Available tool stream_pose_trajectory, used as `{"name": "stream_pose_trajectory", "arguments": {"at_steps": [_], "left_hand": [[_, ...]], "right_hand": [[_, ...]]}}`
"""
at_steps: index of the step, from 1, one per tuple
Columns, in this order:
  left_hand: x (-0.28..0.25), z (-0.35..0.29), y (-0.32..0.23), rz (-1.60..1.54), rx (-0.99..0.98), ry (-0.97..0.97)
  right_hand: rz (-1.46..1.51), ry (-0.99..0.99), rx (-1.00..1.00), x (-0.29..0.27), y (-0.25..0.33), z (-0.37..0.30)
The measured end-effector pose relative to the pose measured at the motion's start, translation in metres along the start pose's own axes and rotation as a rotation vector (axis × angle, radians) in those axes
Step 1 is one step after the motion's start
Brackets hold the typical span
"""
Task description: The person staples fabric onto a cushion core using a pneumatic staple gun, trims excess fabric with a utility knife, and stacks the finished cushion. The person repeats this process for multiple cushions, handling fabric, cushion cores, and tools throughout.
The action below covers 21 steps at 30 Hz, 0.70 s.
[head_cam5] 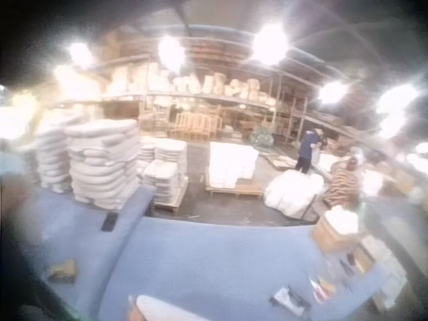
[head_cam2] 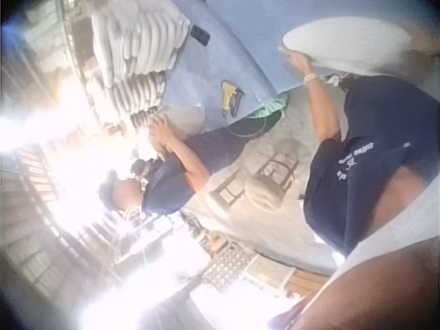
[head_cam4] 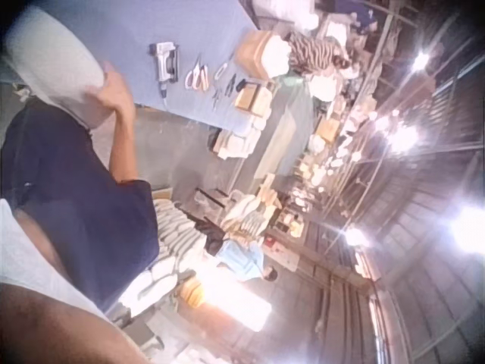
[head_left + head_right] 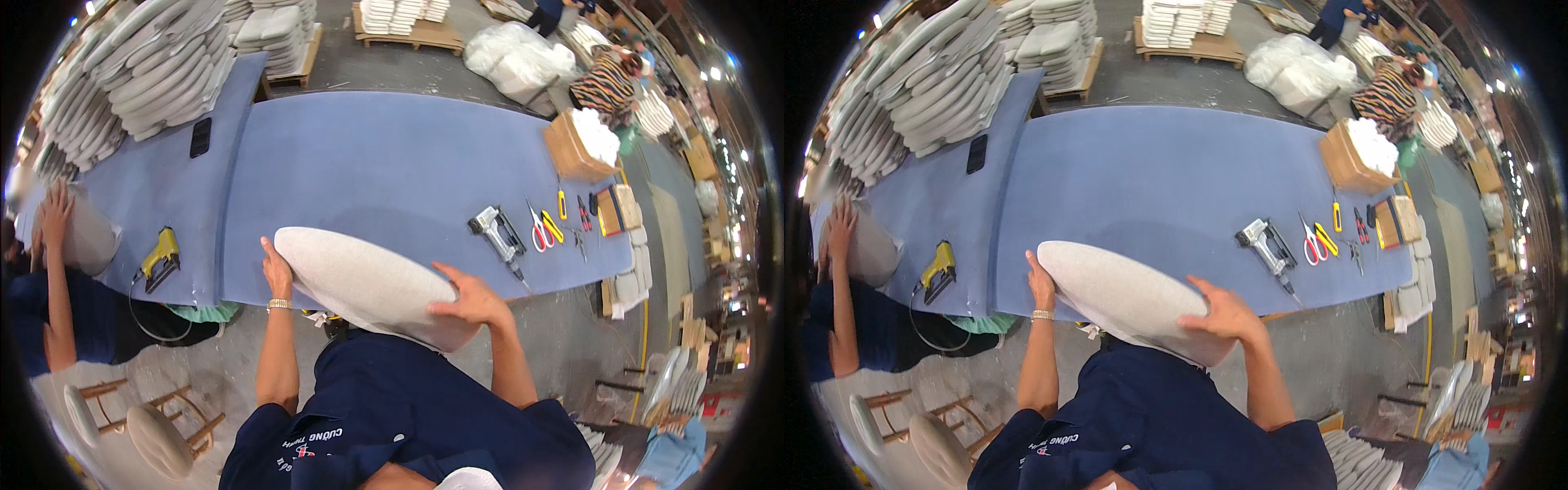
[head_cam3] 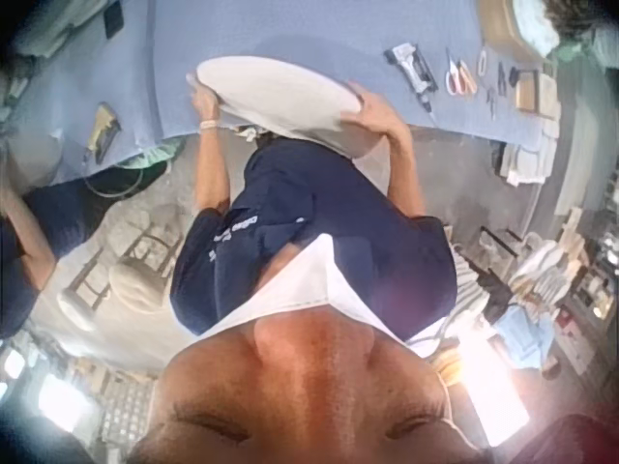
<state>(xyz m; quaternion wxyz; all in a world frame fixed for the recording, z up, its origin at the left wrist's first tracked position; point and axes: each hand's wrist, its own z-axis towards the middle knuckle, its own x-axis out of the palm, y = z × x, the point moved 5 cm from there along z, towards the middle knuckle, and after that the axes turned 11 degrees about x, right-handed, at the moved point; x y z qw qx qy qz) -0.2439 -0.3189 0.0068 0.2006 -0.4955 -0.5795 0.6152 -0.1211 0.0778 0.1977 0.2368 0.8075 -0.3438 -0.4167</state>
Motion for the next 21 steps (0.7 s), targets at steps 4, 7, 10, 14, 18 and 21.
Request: {"name": "stream_pose_trajectory", "arguments": {"at_steps": [4, 7, 10, 14, 18, 21], "left_hand": [[-0.035, -0.017, -0.046, 0.306, 0.048, -0.054], [-0.058, -0.03, -0.058, 0.438, 0.035, -0.058], [-0.065, -0.04, -0.05, 0.54, 0.079, 0.007], [-0.028, -0.075, 0.053, 0.652, 0.216, 0.117], [-0.033, -0.109, 0.055, 0.558, 0.038, 0.159], [-0.058, -0.12, -0.004, 0.523, 0.11, 0.249]], "right_hand": [[-0.196, -0.107, -0.252, -0.051, -0.004, 0.059], [-0.152, -0.133, -0.381, -0.086, 0.03, 0.112], [-0.033, -0.04, -0.172, -0.103, 0.016, 0.182], [-0.374, -0.096, -0.048, -0.066, -0.132, 0.29], [0.159, -0.008, 0.163, -0.027, -0.156, 0.257], [0.3, 0.254, 0.137, -0.062, -0.121, 0.247]]}}
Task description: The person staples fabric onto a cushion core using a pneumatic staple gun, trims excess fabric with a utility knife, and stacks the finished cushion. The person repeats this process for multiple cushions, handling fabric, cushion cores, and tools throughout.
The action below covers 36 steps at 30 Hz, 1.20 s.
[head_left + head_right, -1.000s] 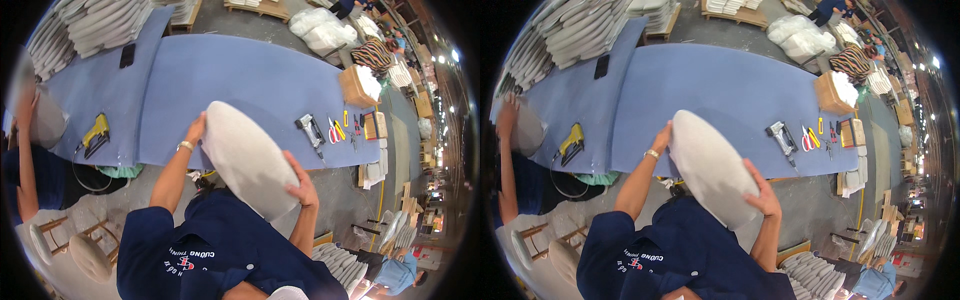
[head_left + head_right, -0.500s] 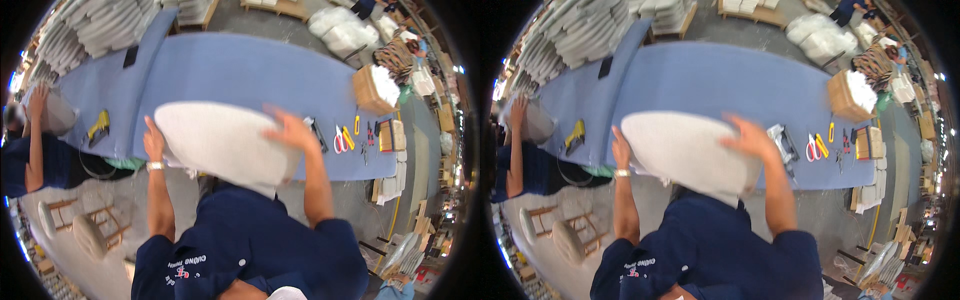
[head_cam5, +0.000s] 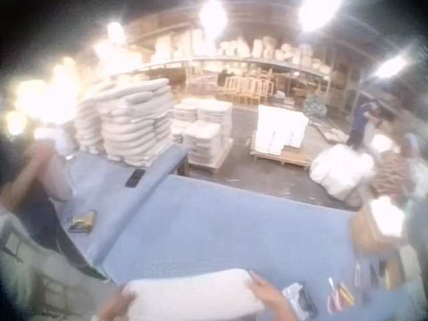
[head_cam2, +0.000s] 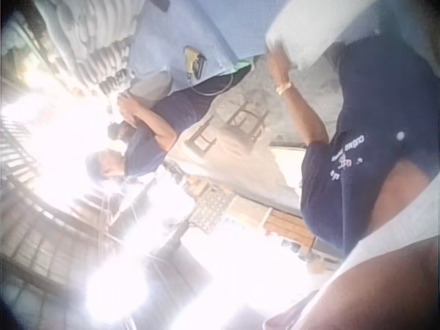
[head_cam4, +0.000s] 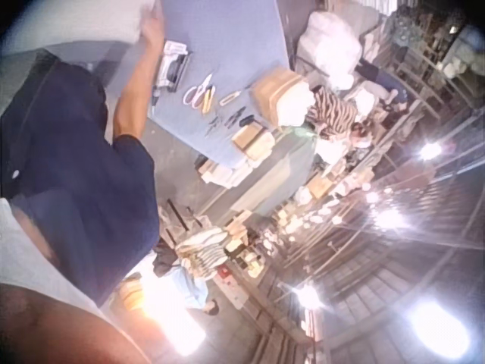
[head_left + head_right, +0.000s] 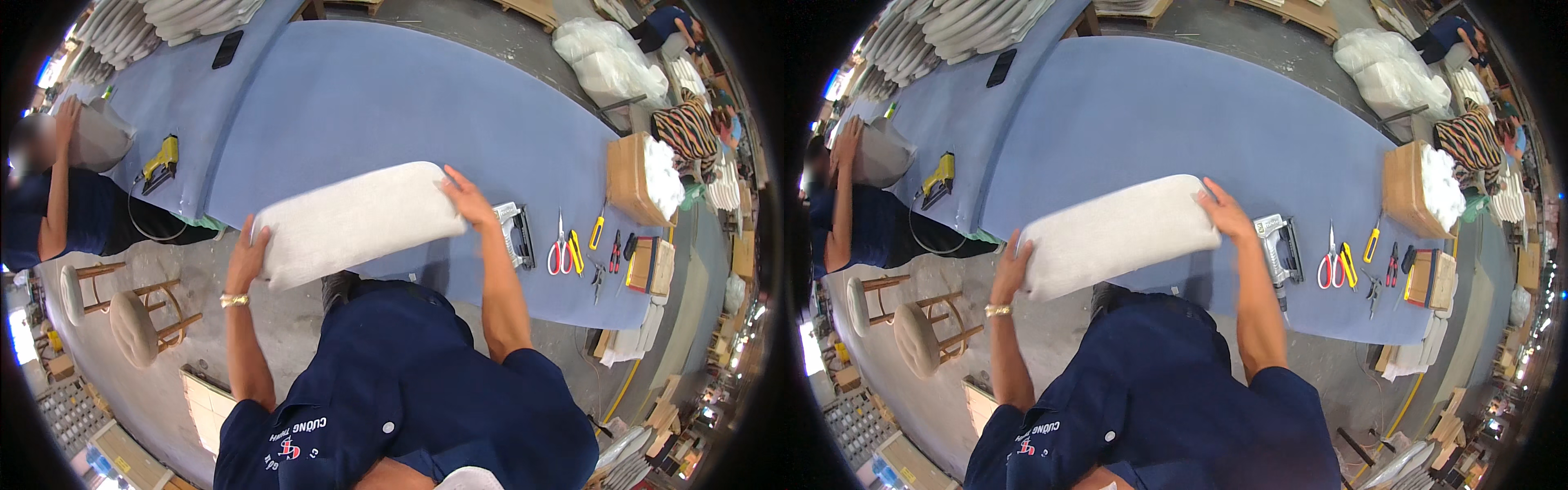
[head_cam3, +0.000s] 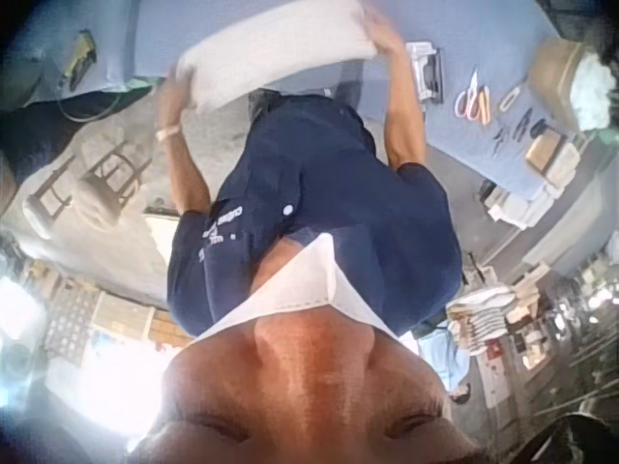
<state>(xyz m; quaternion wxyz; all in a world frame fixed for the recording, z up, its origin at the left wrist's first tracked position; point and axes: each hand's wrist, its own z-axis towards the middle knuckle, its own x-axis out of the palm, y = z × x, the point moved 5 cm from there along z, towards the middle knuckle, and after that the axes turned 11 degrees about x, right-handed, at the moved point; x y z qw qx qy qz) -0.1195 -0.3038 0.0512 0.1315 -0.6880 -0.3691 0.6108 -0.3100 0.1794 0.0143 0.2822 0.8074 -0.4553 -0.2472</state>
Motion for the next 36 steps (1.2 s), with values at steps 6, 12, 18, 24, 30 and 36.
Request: {"name": "stream_pose_trajectory", "arguments": {"at_steps": [6, 12, 18, 24, 30, 36], "left_hand": [[-0.002, -0.097, -0.052, -0.187, -0.282, 0.571], [0.013, -0.093, -0.058, 0.076, -0.085, 0.647], [0.037, -0.021, -0.226, -0.082, 0.557, 0.258], [0.093, 0.001, -0.327, 0.094, 1.116, 0.132], [0.135, 0.039, -0.317, 0.016, 0.73, 0.303], [0.147, 0.059, -0.312, -0.091, 0.775, 0.368]], "right_hand": [[0.077, 0.026, -0.221, -0.01, 0.058, -0.051], [0.392, 0.173, -0.433, 0.014, 0.07, -0.045], [-0.445, -0.273, -0.697, 0.001, 0.096, -0.077], [-0.297, -0.179, -0.464, -0.007, 0.098, -0.052], [-0.103, -0.187, -0.488, -0.019, 0.084, -0.03], [-0.12, -0.16, -0.479, -0.024, 0.079, -0.03]]}}
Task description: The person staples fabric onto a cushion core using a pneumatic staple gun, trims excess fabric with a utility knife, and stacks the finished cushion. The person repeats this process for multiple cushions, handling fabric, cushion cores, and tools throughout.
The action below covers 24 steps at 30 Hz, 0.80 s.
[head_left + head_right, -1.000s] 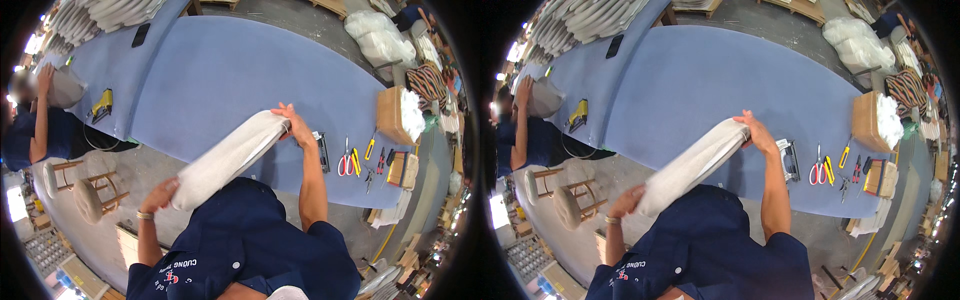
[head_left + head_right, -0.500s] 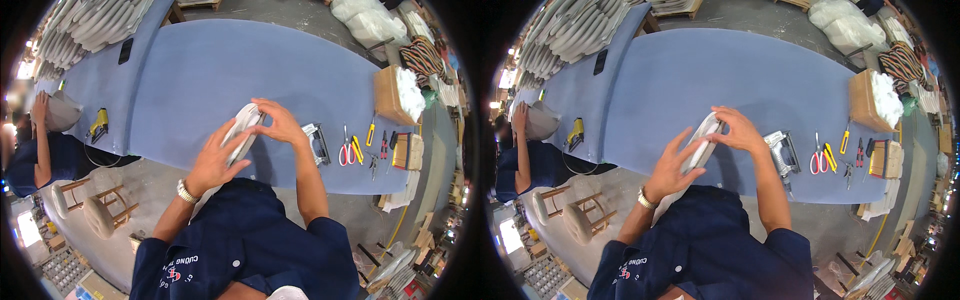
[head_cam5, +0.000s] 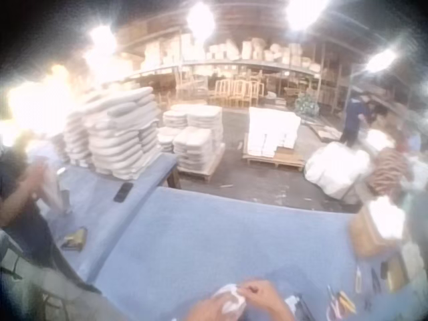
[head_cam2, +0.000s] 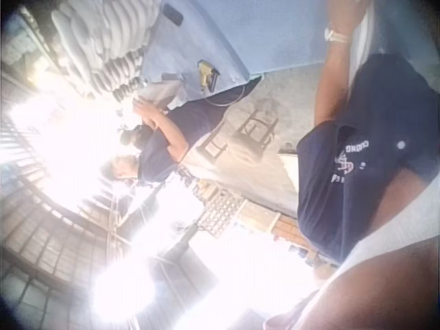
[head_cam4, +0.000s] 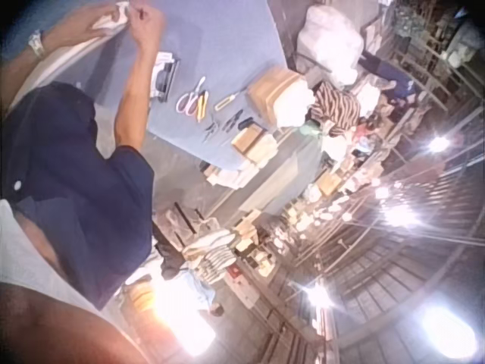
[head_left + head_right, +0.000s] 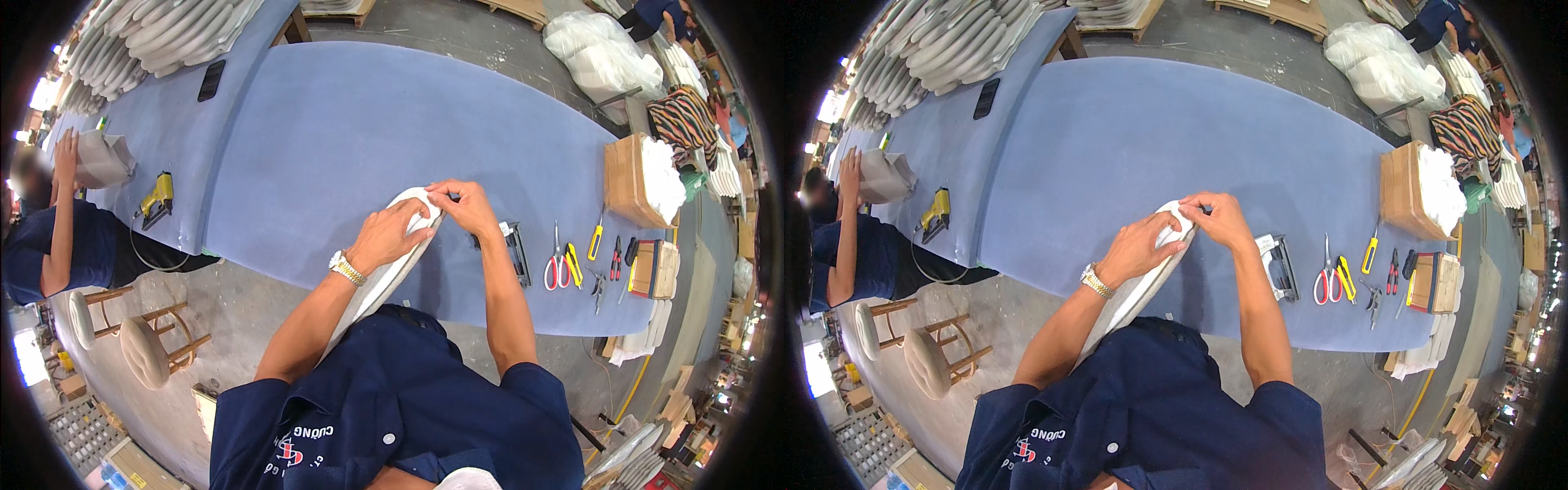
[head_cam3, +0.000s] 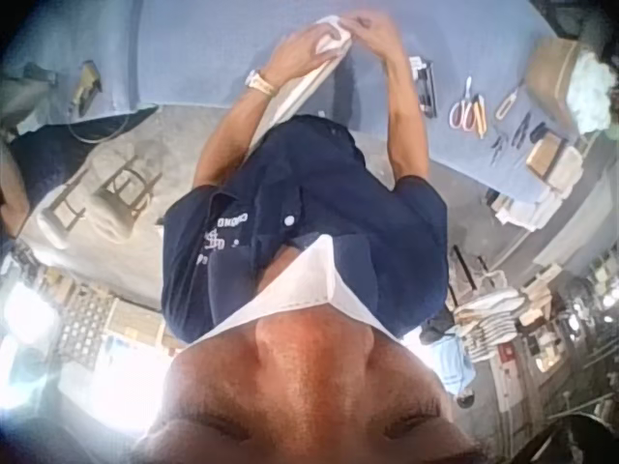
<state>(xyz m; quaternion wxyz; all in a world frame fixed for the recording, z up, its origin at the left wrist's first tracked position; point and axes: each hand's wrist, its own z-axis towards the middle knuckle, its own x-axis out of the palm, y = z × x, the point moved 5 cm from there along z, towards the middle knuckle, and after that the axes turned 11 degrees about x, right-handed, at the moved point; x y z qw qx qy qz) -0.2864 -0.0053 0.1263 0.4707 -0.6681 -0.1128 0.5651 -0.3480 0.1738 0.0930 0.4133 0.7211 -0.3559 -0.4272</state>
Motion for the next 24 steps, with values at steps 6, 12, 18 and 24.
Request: {"name": "stream_pose_trajectory", "arguments": {"at_steps": [6, 12, 18, 24], "left_hand": [[0.002, 0.011, 0.007, 0.001, 0.069, 0.067], [0.013, 0.028, 0.011, 0.035, 0.002, 0.037], [0.018, 0.029, 0.019, 0.011, -0.046, -0.001], [0.021, 0.031, 0.017, 0.045, -0.008, -0.065]], "right_hand": [[0.061, 0.124, 0.062, -0.008, -0.015, -0.005], [0.026, 0.258, 0.093, -0.016, -0.015, -0.006], [-0.417, 0.254, -0.012, -0.016, 0.004, 0.002], [-0.628, 0.25, -0.113, -0.013, 0.024, 0.011]]}}
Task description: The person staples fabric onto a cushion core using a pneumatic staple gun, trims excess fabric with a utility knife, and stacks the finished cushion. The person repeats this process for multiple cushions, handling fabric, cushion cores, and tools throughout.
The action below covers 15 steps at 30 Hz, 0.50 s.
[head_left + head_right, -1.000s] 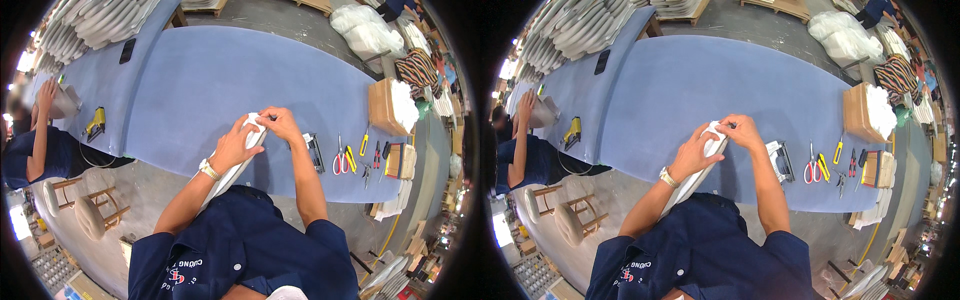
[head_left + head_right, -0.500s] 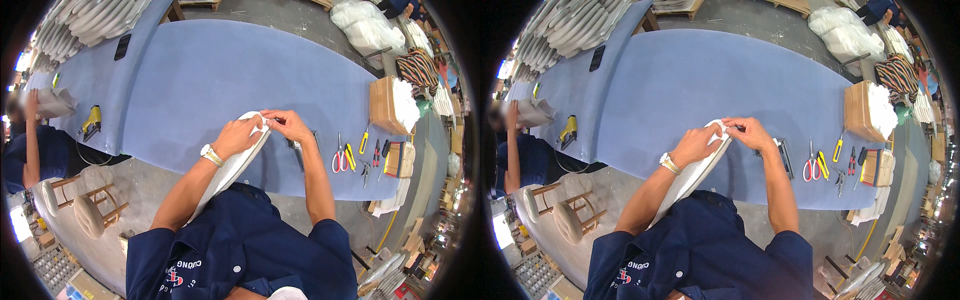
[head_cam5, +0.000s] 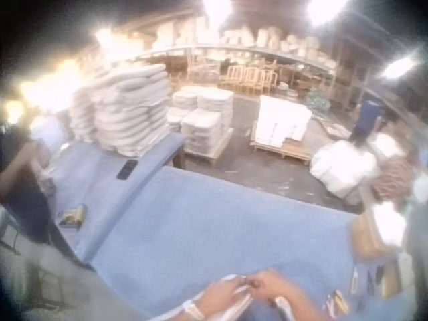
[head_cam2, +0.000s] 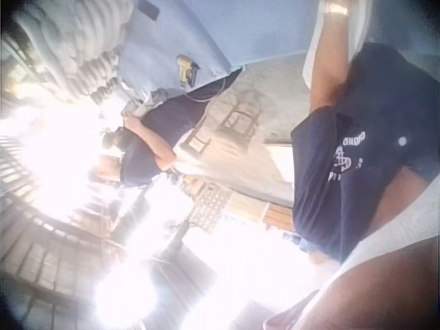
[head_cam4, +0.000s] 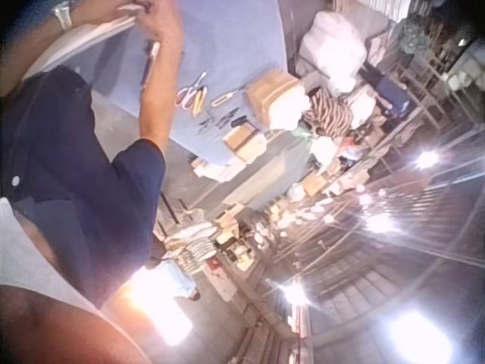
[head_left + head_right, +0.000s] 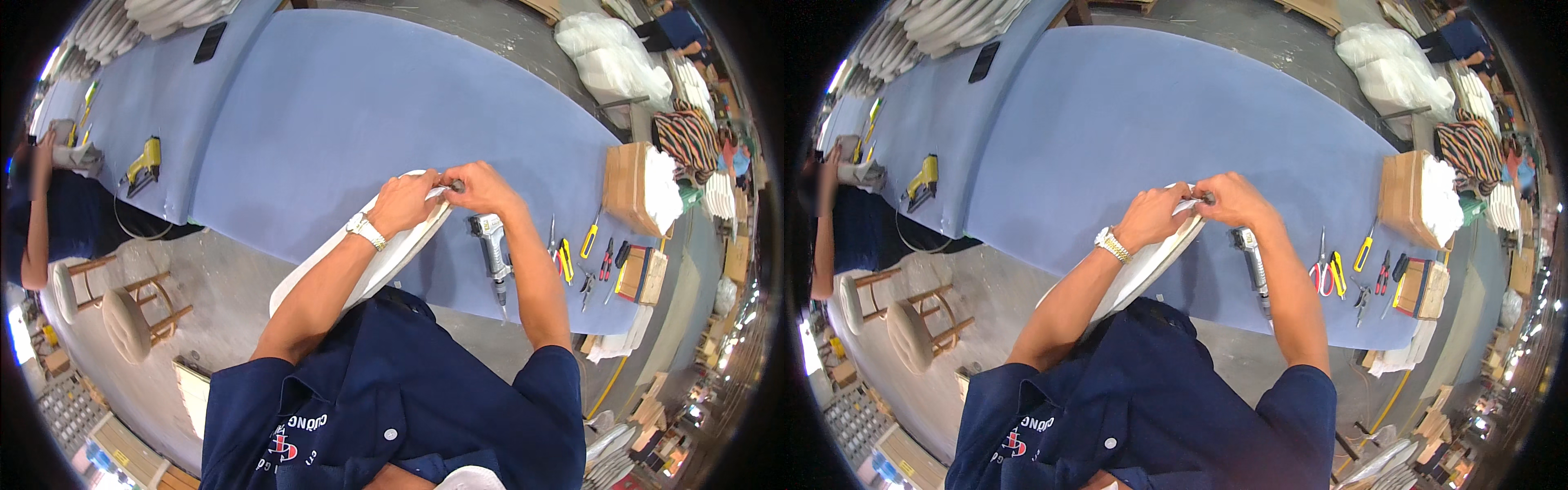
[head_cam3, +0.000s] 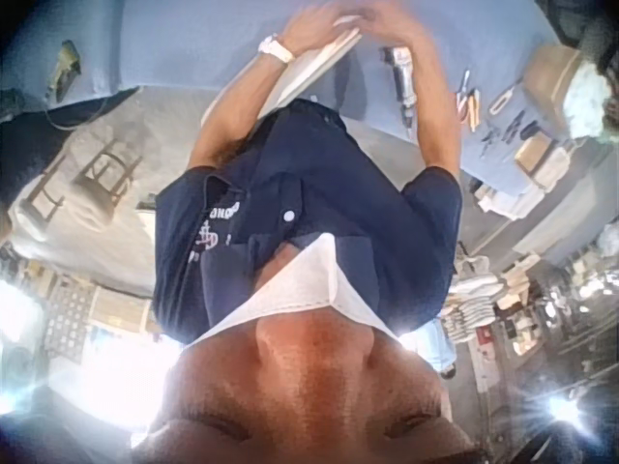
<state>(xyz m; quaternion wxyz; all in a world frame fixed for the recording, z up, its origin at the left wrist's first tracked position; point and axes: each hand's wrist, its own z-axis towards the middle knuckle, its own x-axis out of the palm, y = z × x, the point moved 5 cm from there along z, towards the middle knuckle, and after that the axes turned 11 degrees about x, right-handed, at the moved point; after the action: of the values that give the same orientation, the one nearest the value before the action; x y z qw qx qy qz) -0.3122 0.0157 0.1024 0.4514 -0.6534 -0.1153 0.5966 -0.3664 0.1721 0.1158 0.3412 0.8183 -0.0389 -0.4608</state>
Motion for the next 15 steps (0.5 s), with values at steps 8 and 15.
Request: {"name": "stream_pose_trajectory", "arguments": {"at_steps": [8, 15], "left_hand": [[0.016, 0.01, -0.009, 0.107, -0.104, 0.146], [0.016, 0.006, 0.002, 0.049, -0.066, 0.049]], "right_hand": [[0.119, 0.05, 0.115, 0.002, -0.017, -0.011], [0.038, -0.018, 0.153, -0.004, -0.006, -0.009]]}}
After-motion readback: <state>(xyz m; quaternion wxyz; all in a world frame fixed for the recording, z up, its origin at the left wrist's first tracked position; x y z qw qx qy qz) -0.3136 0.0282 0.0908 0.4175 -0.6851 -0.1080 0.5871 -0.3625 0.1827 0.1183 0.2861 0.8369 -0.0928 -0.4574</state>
